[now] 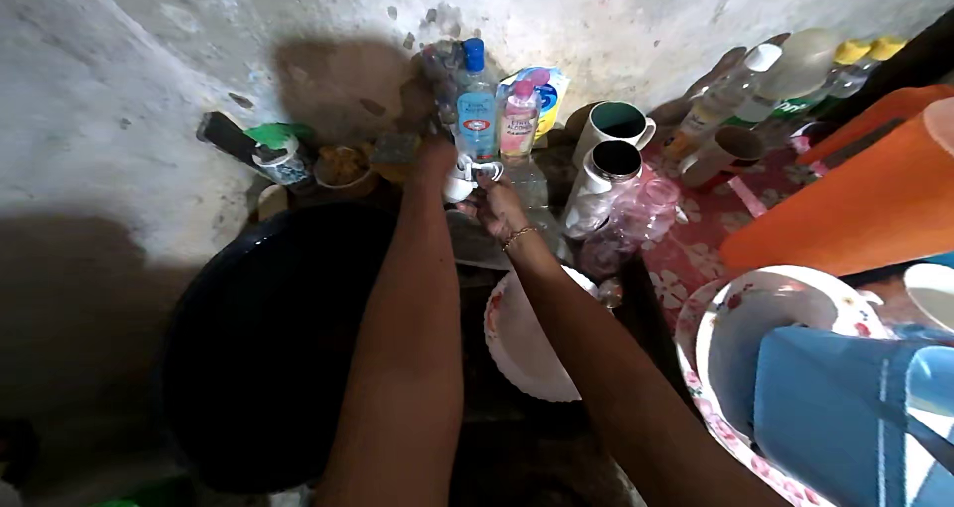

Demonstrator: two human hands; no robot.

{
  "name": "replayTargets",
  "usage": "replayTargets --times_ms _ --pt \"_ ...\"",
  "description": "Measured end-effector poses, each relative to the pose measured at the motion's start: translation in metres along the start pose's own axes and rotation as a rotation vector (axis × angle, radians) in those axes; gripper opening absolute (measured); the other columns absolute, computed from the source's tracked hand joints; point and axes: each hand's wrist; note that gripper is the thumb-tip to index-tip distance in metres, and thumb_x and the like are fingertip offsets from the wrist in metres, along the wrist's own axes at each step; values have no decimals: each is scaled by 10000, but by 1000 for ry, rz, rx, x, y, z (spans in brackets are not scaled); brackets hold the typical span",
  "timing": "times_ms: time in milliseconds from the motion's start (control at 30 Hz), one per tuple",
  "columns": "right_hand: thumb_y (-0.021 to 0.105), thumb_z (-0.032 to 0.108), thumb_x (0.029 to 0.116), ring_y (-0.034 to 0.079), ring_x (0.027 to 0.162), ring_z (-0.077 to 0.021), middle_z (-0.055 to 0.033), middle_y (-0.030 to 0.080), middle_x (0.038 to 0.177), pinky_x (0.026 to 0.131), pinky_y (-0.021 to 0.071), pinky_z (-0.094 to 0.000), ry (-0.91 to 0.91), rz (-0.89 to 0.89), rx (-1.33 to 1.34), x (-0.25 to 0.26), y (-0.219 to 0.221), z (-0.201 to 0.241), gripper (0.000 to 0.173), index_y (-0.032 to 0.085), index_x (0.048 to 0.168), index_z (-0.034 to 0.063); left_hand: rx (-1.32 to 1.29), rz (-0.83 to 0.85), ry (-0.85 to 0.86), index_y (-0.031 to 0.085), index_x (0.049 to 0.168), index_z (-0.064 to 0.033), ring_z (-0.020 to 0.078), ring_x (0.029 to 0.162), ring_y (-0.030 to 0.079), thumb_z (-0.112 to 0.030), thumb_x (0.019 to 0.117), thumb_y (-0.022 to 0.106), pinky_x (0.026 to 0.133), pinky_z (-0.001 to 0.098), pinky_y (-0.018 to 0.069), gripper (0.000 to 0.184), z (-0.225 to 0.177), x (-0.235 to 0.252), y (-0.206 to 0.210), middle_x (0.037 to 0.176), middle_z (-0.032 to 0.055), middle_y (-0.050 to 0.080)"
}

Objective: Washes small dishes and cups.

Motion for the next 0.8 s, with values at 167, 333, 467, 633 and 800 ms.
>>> replayTargets --times_ms 167,333,467,633,800 --pt "498 162 1093 644 828 -207 -157 581 1167 648 570 -337 -111 -41 -130 0 2 6 391 405 1469 105 -109 -3 -71 527 1358 117 427 1339 498 -200 1097 404 1085 608 393 428 -6 -4 -2 1424 312 515" --pt "539 154 1077 620 756 -175 -141 583 1106 596 553 -307 -205 -71 -213 -2 -3 12 402 438 1460 89 -320 16 -171 524 1375 38 383 1216 561 -200 1070 441 963 589 480 396 -8 1 1 1362 262 544" --pt "584 160 1058 620 733 -171 -159 606 1100 615 560 -321 -313 -137 -363 -4 -6 18 430 468 1461 64 -385 45 -168 487 1421 19 388 1213 566 -279 1087 464 955 581 496 448 -11 -1 -1 1384 261 526" --pt "615 147 1038 652 916 -254 -208 614 1205 759 582 -417 -372 -139 -432 -1 -8 21 476 465 1480 52 -467 62 -159 461 1452 3 419 1302 502 -346 1095 446 997 621 457 500 -13 -1 -2 1457 276 465" --pt "559 121 1052 591 745 -154 -150 625 1035 659 534 -322 -384 -53 -447 8 -8 13 365 516 1396 6 -267 37 -64 506 1398 86 417 1358 472 -384 1079 500 1101 607 372 568 -19 -15 -8 1441 306 494"
Point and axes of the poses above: each hand's wrist, its own x-axis towards the middle knuckle, its own y-axis out of the palm, z = x × y
